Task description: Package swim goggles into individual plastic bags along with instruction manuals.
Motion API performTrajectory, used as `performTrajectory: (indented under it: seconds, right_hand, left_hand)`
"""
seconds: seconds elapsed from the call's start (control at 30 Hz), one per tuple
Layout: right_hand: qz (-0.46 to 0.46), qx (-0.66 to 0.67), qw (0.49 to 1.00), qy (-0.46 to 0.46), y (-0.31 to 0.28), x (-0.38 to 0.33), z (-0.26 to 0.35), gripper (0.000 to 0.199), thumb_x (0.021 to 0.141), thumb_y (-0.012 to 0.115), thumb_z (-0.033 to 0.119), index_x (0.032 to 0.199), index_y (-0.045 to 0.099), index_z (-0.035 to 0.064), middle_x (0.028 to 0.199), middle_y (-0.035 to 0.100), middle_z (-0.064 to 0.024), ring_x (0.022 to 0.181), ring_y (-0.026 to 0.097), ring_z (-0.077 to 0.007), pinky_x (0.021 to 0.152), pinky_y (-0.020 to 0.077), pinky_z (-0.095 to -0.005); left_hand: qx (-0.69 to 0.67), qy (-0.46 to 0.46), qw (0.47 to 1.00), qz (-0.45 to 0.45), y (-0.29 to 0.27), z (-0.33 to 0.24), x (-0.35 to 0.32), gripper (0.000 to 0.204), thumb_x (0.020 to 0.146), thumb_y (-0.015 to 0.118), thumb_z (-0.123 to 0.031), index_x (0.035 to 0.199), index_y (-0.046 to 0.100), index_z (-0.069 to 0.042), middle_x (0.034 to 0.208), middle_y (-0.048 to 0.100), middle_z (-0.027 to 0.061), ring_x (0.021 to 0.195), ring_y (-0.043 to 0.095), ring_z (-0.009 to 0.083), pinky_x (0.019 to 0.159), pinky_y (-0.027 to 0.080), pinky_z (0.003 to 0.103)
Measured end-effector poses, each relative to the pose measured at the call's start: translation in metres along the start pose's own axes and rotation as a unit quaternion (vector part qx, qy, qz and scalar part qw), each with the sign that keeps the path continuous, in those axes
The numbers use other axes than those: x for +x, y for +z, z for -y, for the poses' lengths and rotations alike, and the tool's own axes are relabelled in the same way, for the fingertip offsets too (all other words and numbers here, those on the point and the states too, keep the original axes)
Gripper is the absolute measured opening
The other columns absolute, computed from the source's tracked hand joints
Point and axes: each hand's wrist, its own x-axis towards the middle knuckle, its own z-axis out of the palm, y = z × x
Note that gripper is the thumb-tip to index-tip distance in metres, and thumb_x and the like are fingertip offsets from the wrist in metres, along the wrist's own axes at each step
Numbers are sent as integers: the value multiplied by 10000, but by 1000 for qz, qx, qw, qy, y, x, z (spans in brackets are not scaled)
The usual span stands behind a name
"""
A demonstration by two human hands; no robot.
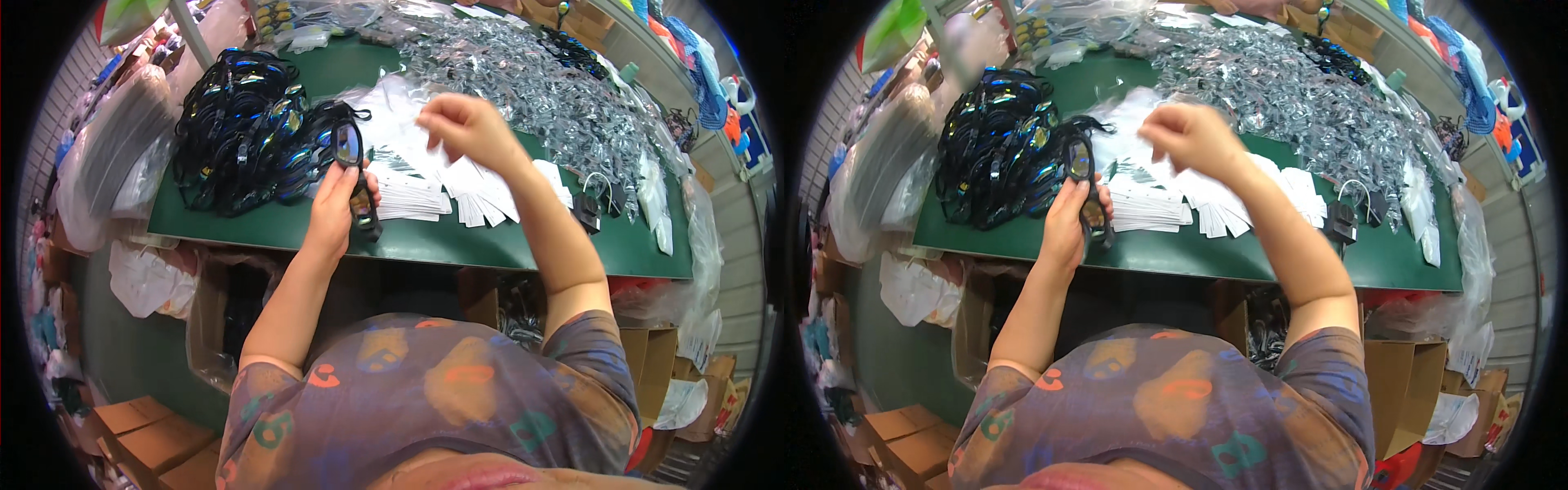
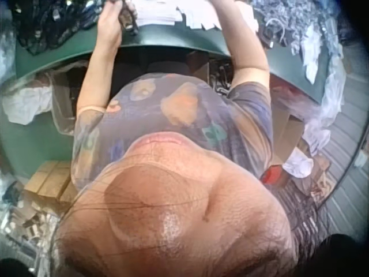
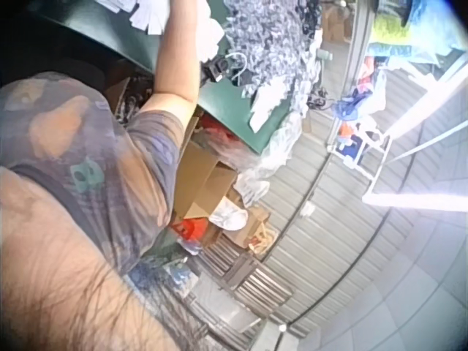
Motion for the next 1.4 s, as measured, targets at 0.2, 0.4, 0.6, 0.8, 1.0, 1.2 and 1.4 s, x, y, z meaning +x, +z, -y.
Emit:
performTrajectory:
  seconds: [0.2, 0.4, 0.6, 0.8, 1.0, 1.2, 1.4]
  right_hand:
    - [-81, -44, 990, -103, 77, -26, -26, 198, 980, 672, 206, 866, 671, 45, 652, 646, -12, 579, 614, -85, 519, 470, -267]
    - [-129, -201, 963, -127, 78, -31, -30, 164, 916, 708, 204, 869, 688, 49, 684, 671, -98, 576, 642, -203, 568, 502, -323]
    - [-54, -41, 994, -91, 75, -36, -34, 183, 974, 677, 201, 953, 706, 21, 750, 680, -10, 650, 607, -105, 627, 503, -272]
    - [-21, 475, 880, 6, 99, -32, -66, 582, 1047, 424, 605, 1314, 597, 117, 1137, 686, -54, 1048, 651, -165, 884, 522, -361]
    - [86, 602, 786, 113, 95, -74, -46, 451, 1056, 482, 473, 1294, 565, 100, 766, 546, 16, 606, 557, -156, 703, 560, -397]
    - [115, 547, 827, 59, 31, -102, -48, 264, 1015, 602, 170, 1232, 615, 20, 677, 571, -20, 545, 607, -156, 652, 599, -388]
    - [-235, -311, 921, 16, -87, 2, -123, 261, 907, 720, 256, 1088, 724, 68, 951, 666, -75, 886, 664, -213, 786, 536, -356]
  left_hand:
    - [-23, 18, 1000, 1, 35, 1, 0, 494, 1106, 381, -425, 1302, 563, -11, 1068, 672, 62, 978, 637, 166, 895, 504, 321]
    - [42, 72, 996, 40, 24, 18, -5, 381, 1086, 524, -271, 1387, 479, -43, 1264, 593, 42, 1118, 579, 130, 987, 462, 296]
    - [73, 98, 991, 50, 15, 25, -6, 311, 1097, 461, -200, 1367, 523, -56, 1066, 643, 45, 896, 646, 131, 757, 548, 287]
    - [129, 63, 972, 189, 45, -34, -35, 316, 1081, 423, -147, 1356, 478, -2, 973, 589, 59, 804, 581, 122, 709, 517, 275]
    - [298, 137, 925, 191, 32, -63, -44, 339, 1073, 463, -156, 1349, 500, 36, 976, 598, 71, 809, 580, 129, 722, 504, 277]
    - [658, 369, 644, -126, -35, -81, -35, 260, 1036, 524, -77, 1257, 568, 52, 1069, 666, 226, 937, 657, 393, 826, 520, 426]
    - [639, 495, 580, 97, 10, -106, -58, 495, 804, 609, 53, 1294, 563, 8, 1108, 671, 201, 962, 658, 391, 848, 545, 461]
